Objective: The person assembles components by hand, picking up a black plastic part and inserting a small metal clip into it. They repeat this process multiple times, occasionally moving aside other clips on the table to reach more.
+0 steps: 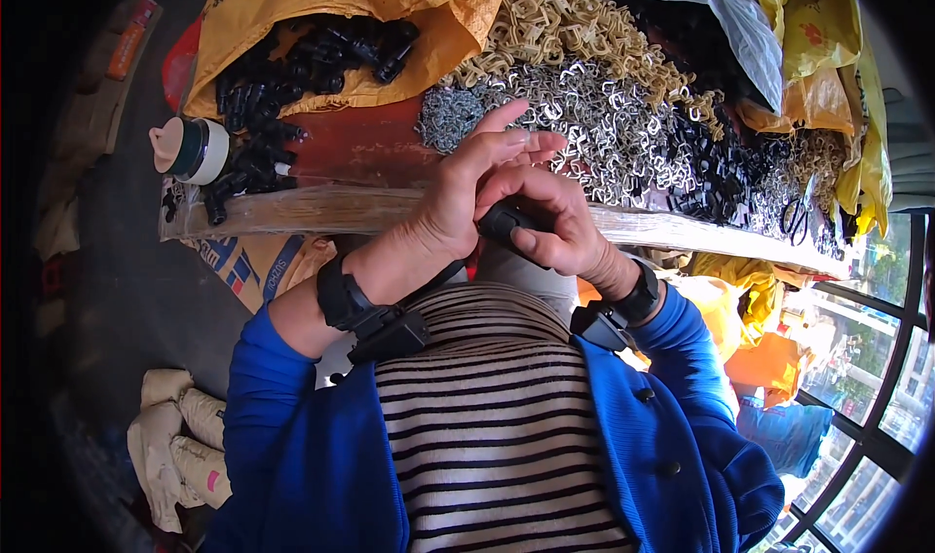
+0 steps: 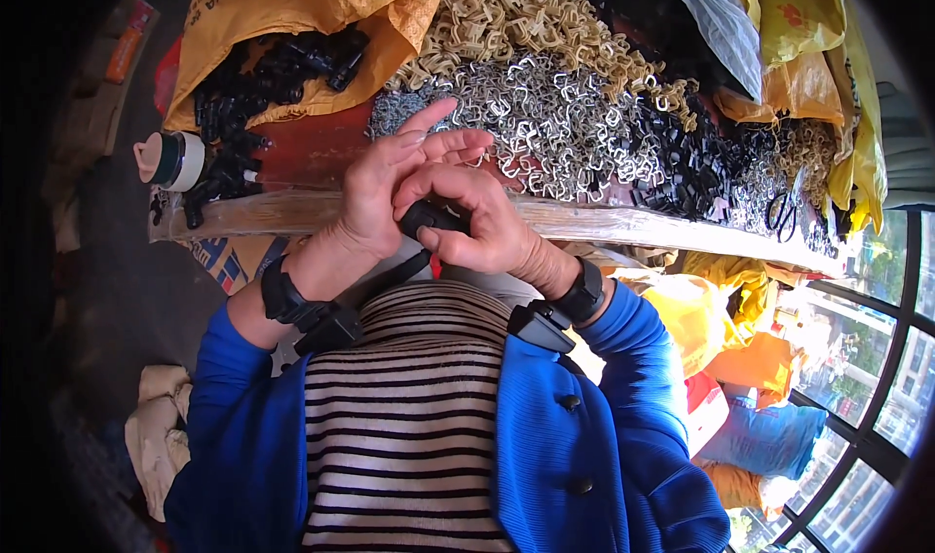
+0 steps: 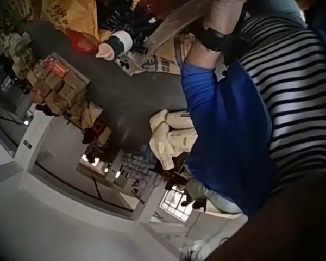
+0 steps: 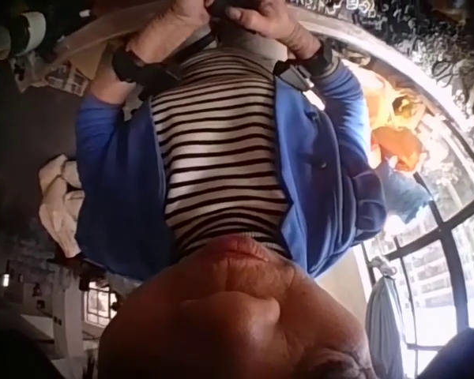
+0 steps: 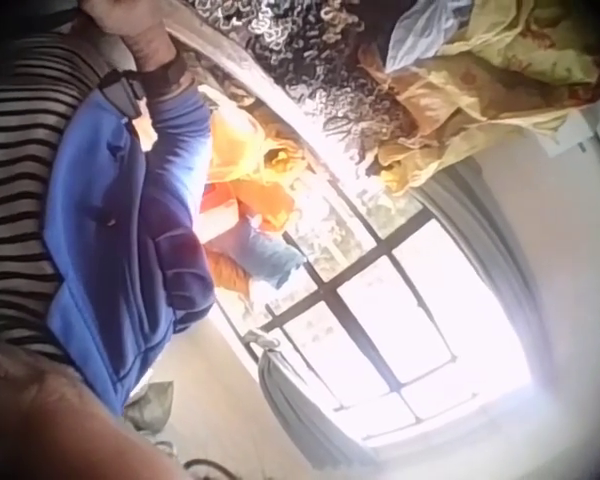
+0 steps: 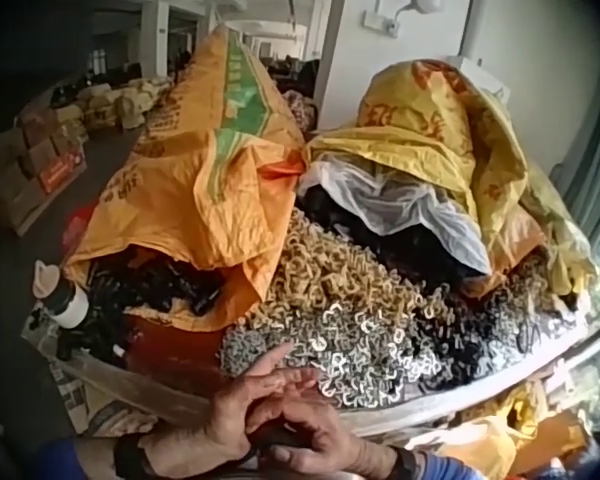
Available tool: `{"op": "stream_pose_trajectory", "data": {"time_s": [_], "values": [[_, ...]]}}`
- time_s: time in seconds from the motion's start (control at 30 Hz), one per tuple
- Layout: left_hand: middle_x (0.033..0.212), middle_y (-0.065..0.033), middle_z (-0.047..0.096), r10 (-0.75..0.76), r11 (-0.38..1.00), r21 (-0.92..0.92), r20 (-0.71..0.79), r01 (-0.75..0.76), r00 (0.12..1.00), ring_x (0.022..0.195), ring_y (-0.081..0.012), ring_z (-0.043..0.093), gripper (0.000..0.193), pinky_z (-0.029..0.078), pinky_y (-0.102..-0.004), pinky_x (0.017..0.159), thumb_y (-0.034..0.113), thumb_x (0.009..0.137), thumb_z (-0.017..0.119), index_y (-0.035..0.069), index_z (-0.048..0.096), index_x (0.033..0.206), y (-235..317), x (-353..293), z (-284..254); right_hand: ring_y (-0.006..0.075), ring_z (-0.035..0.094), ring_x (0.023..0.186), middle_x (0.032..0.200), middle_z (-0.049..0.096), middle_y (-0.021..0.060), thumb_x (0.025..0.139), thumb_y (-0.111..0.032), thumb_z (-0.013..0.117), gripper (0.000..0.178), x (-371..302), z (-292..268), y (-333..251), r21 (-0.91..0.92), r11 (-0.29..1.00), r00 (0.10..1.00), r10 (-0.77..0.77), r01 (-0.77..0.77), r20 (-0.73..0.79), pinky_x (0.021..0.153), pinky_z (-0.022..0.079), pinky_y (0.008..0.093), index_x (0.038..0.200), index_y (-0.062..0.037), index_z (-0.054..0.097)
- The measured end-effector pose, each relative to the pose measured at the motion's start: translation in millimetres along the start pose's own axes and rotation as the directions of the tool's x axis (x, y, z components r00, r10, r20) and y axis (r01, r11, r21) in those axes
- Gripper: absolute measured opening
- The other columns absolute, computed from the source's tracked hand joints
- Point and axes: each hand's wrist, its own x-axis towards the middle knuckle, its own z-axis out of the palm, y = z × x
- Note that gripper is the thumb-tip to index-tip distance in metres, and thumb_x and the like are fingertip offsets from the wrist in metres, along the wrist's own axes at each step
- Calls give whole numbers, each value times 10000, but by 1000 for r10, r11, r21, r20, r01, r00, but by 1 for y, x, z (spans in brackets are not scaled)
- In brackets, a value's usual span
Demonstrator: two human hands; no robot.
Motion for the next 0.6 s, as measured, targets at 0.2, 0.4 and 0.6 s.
{"op": "stream_pose_trajectory", "data": {"time_s": [0.2,0.4,0.6], "values": [[1093,-205,433,27,999,20,-12,-27,1000,1034,-250,390,612,275,-347,915,341,722,399,-4,261,1208,1,-7,0,113,498,681,752,526,60,580,-133,521,284,0,1,3,-85,996,999,-8,11,39,609,399,220,832,-2,520],[1101,-185,429,47,993,-105,-29,-50,998,1048,-230,384,626,281,-341,910,337,711,437,0,266,1210,-4,-6,-5,165,508,759,808,529,99,663,-315,537,393,-3,0,2,-196,976,995,-83,92,56,687,394,255,851,30,514],[1109,-126,435,113,955,282,-67,-89,991,1028,-184,414,490,329,-314,867,215,742,474,5,349,1166,23,-21,-31,175,515,708,768,533,102,684,-336,528,400,-61,-56,-22,-556,831,991,-69,-7,-117,651,399,256,852,27,519]]}}
